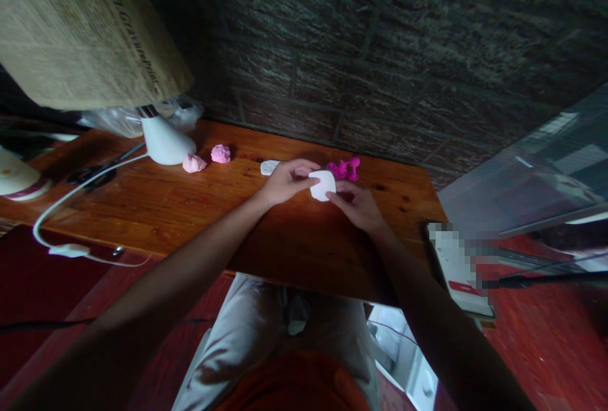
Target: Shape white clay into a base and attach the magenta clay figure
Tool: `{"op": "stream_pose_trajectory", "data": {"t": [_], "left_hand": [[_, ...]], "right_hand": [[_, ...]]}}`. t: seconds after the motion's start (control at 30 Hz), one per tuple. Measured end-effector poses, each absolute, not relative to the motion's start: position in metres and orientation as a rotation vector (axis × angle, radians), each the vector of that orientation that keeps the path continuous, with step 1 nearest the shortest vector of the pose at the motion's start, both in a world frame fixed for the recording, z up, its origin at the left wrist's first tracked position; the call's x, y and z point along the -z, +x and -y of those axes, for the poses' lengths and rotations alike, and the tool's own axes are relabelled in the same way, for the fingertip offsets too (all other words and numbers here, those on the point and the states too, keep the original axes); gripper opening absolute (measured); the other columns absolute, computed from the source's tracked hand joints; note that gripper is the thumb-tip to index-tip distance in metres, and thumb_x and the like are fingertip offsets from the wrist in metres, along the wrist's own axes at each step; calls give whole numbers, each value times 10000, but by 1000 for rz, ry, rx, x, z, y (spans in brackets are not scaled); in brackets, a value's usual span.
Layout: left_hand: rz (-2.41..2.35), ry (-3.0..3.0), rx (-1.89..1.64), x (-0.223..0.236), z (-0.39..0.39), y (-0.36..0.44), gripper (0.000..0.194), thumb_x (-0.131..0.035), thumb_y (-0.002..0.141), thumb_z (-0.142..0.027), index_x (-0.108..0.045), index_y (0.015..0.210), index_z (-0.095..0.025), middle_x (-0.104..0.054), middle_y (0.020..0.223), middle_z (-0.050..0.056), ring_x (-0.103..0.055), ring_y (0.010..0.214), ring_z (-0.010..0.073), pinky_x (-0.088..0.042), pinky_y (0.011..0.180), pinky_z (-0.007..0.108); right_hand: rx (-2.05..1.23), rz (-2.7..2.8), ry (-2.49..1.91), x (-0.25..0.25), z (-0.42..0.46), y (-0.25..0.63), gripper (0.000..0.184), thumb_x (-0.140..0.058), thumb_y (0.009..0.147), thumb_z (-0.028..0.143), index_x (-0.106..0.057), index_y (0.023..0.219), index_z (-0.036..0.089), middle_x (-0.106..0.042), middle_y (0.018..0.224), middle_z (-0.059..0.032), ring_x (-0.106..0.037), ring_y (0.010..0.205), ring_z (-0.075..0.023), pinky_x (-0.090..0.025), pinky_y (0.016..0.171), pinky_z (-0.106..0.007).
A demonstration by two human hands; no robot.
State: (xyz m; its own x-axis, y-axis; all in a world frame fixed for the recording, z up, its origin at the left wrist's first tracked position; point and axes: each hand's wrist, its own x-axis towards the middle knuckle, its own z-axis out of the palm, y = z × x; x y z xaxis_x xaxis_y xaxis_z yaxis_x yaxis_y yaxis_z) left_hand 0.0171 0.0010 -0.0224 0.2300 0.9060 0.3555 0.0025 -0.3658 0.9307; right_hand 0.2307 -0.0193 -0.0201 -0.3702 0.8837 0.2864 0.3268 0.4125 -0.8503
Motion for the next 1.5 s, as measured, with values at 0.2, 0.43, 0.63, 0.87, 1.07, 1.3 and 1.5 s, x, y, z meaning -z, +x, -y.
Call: {"op": "stream_pose_trajectory", "data": {"t": [0.2, 0.43, 0.63, 0.87, 1.07, 1.3, 1.5], "left_hand": [[-866, 1669, -1185, 26, 1, 19, 455, -801, 729, -412, -690, 1056, -115, -748, 930, 79, -693, 830, 170, -542, 786, 292], [-837, 1734, -1109, 34, -3, 16, 439, -823, 691, -427, -690, 981, -124, -759, 900, 72, -703, 803, 173, -548, 761, 288], [-853, 1797, -1062, 32, -2, 14, 286, -798, 725, -347, -707, 875, -121, -757, 893, 82, -704, 808, 173, -543, 778, 294], [-863, 1820, -1029, 31, -1, 15, 252, -783, 741, -348, -723, 849, -129, -760, 897, 76, -697, 816, 171, -540, 792, 296], [-888, 1831, -1002, 31, -1, 15, 206, -776, 731, -316, -710, 801, -134, -747, 826, 48, -678, 753, 152, -529, 740, 269], [-911, 1871, -969, 31, -1, 14, 232, -781, 726, -351, -686, 752, -141, -736, 782, 30, -665, 721, 148, -516, 695, 249], [-861, 1862, -963, 33, 0, 13, 245, -791, 721, -328, -706, 836, -130, -751, 852, 55, -679, 760, 155, -523, 724, 259]], "right_hand": [[-907, 1930, -1056, 23, 20, 232, 193, -692, 803, 371, -724, 924, 224, -767, 951, -38, -701, 876, -210, -517, 858, -372], [-791, 1919, -1139, 26, 18, 235, 171, -677, 797, 372, -695, 851, 211, -744, 866, -44, -663, 789, -199, -498, 766, -348], [-830, 1931, -1117, 27, 18, 235, 192, -680, 792, 383, -674, 819, 193, -723, 842, -51, -649, 756, -185, -480, 726, -324], [-799, 1943, -1162, 29, 19, 234, 213, -680, 798, 409, -678, 792, 195, -701, 763, -30, -604, 681, -168, -449, 673, -308], [-808, 1971, -1150, 29, 18, 234, 215, -669, 802, 410, -643, 758, 202, -672, 733, -16, -567, 644, -153, -430, 643, -295], [-789, 1982, -1196, 28, 19, 233, 251, -666, 775, 385, -553, 641, 206, -564, 613, 29, -479, 581, -121, -359, 572, -261], [-820, 1903, -1181, 29, 19, 232, 200, -668, 772, 405, -648, 751, 207, -685, 746, -19, -584, 672, -160, -431, 657, -297]]}}
